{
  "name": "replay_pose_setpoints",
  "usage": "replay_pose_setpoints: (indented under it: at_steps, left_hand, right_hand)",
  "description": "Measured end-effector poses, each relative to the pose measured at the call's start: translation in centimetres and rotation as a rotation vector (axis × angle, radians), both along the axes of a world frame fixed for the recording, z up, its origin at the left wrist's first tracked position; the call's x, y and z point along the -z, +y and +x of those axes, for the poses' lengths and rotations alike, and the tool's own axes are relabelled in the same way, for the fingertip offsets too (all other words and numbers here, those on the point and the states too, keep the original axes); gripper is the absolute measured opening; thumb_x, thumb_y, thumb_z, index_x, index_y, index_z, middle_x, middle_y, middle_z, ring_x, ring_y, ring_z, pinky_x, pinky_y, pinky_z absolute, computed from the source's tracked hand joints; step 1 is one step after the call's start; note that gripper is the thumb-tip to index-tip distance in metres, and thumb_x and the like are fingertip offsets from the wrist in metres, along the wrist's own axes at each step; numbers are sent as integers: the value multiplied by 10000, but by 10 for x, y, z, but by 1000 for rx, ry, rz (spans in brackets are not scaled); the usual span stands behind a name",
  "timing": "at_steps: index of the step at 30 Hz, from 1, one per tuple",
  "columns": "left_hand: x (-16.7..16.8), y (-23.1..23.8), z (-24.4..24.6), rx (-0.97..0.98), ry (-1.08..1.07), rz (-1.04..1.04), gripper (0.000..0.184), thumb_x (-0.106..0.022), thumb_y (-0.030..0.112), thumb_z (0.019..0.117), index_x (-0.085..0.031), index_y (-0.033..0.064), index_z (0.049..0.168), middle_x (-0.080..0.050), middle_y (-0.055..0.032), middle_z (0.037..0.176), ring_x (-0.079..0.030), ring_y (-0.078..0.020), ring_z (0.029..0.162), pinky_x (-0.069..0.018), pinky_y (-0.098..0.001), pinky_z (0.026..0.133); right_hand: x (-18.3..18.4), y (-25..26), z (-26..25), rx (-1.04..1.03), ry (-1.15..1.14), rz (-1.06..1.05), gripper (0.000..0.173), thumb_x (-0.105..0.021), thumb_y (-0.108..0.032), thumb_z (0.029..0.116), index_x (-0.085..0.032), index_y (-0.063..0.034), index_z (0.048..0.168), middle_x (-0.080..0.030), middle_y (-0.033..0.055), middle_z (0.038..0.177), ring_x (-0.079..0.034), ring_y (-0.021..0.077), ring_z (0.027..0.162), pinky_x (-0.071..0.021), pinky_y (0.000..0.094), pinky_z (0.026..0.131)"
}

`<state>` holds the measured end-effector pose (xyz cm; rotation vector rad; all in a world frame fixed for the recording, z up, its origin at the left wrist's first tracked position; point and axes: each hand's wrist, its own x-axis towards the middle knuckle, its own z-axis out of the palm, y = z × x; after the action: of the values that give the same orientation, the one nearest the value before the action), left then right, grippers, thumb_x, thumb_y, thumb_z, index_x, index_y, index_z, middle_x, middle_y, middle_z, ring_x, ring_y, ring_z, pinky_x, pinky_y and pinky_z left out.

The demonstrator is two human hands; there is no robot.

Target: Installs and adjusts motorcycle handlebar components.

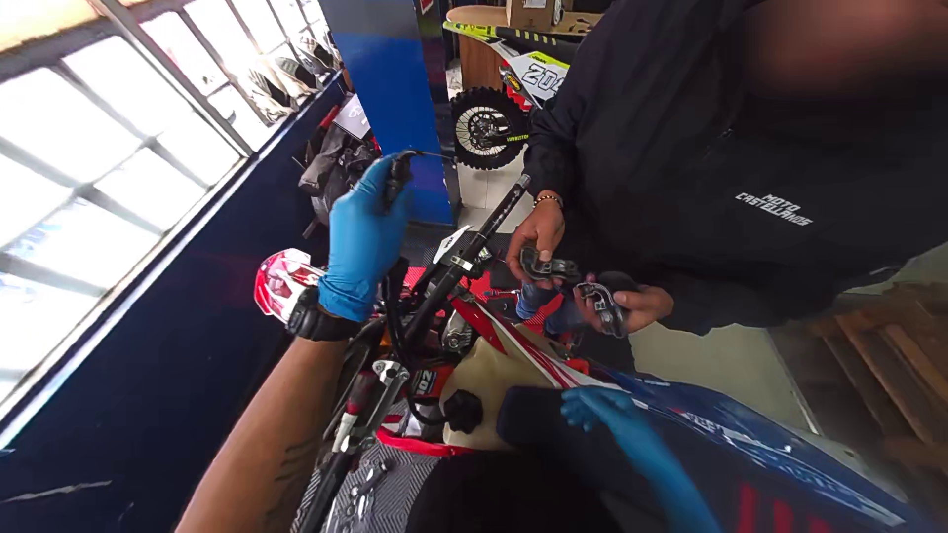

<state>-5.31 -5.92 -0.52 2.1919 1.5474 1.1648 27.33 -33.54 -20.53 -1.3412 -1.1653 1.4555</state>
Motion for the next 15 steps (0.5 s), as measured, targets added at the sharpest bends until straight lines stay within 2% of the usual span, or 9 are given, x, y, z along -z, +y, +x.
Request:
replay_pose_setpoints:
  at_steps: [1,2,3,5,7,11,15]
  left_hand:
    - [0,-1,0,2,-13,-7,409,-612,237,1029,-586,152,1428,-714,-130,1202,-705,-257,1047,-546,-537,934]
    - [-1,-1,0,2,-21,-13,399,-616,229,1028,-594,150,1418,-713,-114,1218,-705,-228,1048,-550,-509,937]
    - [-2,-3,0,1,-38,-27,394,-621,219,1027,-599,143,1413,-712,-112,1224,-706,-221,1047,-550,-502,938]
    - [-2,-8,-1,-22,-89,-67,381,-632,223,1018,-618,167,1395,-728,-95,1152,-710,-197,948,-570,-480,856]
    - [0,-11,-4,-24,-148,-90,355,-640,256,1015,-635,187,1363,-734,-58,1059,-692,-141,825,-581,-419,752]
    - [-4,-15,-8,1,-234,-120,324,-640,218,1007,-647,171,1328,-735,0,1125,-699,-71,901,-593,-326,808]
    - [-3,-17,-13,23,-194,-119,338,-643,227,1009,-644,190,1345,-748,1,1104,-710,-81,877,-599,-332,781]
  right_hand:
    - [17,-15,6,51,-65,-186,414,-402,-210,1095,-697,73,1161,-758,180,972,-740,229,819,-619,380,723]
    - [15,-22,6,93,-159,-416,441,-356,-209,1116,-675,88,1183,-747,207,997,-733,245,836,-605,395,749]
    - [5,-20,0,156,-220,-708,448,-341,-255,1134,-662,45,1221,-726,172,1050,-693,235,896,-550,401,846]
    - [53,-43,24,134,-230,-729,503,-383,-367,1111,-707,17,1144,-752,120,950,-710,188,786,-581,351,723]
    - [90,-58,46,112,-172,-698,518,-414,-411,1097,-723,5,1110,-755,102,918,-712,184,753,-585,345,678]
    - [89,-54,57,62,-148,-711,504,-434,-400,1097,-749,-10,1037,-758,93,877,-717,198,738,-592,356,666]
    - [101,-59,64,31,-121,-710,518,-447,-414,1091,-757,-8,1004,-769,104,852,-735,211,725,-604,368,652]
